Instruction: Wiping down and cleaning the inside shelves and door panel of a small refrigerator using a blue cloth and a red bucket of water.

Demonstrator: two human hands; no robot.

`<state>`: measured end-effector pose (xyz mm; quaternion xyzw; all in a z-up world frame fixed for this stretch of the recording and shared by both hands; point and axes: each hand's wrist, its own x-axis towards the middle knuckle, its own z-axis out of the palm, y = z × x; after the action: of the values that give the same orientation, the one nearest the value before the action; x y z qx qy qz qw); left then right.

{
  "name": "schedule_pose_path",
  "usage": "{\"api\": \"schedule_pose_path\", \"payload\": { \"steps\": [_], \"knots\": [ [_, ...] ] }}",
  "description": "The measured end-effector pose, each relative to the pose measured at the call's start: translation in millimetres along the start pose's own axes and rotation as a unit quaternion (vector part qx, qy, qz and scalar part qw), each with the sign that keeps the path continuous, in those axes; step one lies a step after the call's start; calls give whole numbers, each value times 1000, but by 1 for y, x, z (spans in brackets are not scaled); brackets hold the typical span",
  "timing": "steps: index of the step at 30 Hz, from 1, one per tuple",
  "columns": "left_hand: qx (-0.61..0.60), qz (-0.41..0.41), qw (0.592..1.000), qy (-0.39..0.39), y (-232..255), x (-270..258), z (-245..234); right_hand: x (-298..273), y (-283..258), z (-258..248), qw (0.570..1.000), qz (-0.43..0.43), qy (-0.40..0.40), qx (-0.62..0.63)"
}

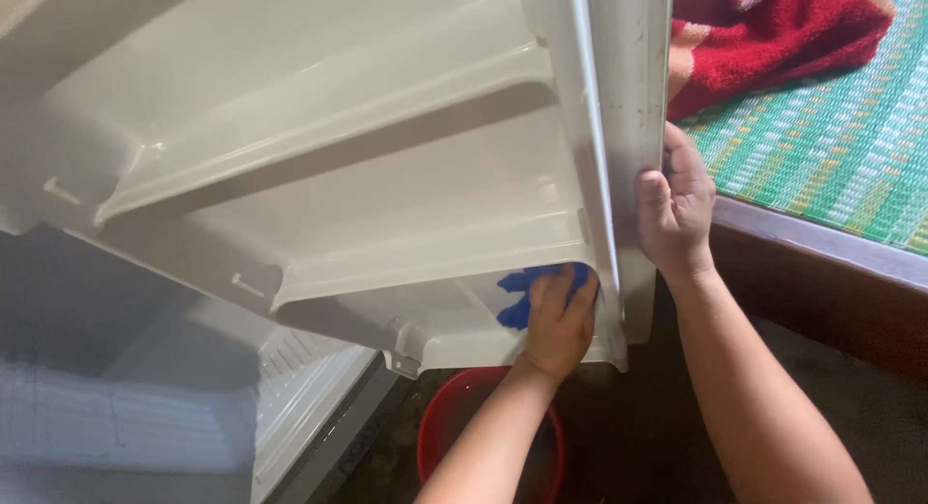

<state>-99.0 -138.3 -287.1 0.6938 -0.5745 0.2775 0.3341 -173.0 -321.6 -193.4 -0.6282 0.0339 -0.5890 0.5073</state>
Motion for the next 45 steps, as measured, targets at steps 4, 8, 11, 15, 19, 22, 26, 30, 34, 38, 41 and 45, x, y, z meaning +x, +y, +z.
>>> {"api": "schedule_pose_path", "payload": {
  "steps": [4, 8, 11, 15, 19, 22, 26, 30, 34, 38, 41, 45],
  "knots": [
    [-39, 19, 995, -91, 2, -20, -31, 0, 1, -3, 999, 11, 21, -49],
    [-103, -184, 976, 55, 27, -8, -83, 2, 2, -5, 997, -28, 12, -67],
    [-164, -218, 940, 206, 49, 34, -115, 0, 3, -5, 997, -21, 11, -75],
    [-229, -65, 947, 213, 74, 102, -92, 3, 4, -5, 995, -34, 20, -87],
    [-74, -50, 991, 97, 106, 116, -67, 0, 3, -4, 993, -33, 22, -114],
    [-37, -79, 991, 100, 94, 96, -47, 3, 0, -2, 994, 10, 37, -104],
    [76, -34, 993, 85, 83, 74, -50, 2, -3, -2, 996, -24, 28, -80],
    [4, -55, 998, 34, 71, 54, -82, 7, -5, -13, 997, 74, 0, -35],
    [-199, -176, 964, -7, 103, 105, -165, 21, -68, -45, 963, -46, -65, -256],
    [-35, -4, 999, -26, 120, 151, -195, 17, -147, -69, 981, 42, -159, 107],
    [-56, 39, 994, -82, 131, 174, -200, 0, -161, -59, 921, 46, -245, 299],
    [18, 81, 996, -15, 128, 198, -206, -6, -151, -52, 987, 40, -129, 88]
  ]
}}
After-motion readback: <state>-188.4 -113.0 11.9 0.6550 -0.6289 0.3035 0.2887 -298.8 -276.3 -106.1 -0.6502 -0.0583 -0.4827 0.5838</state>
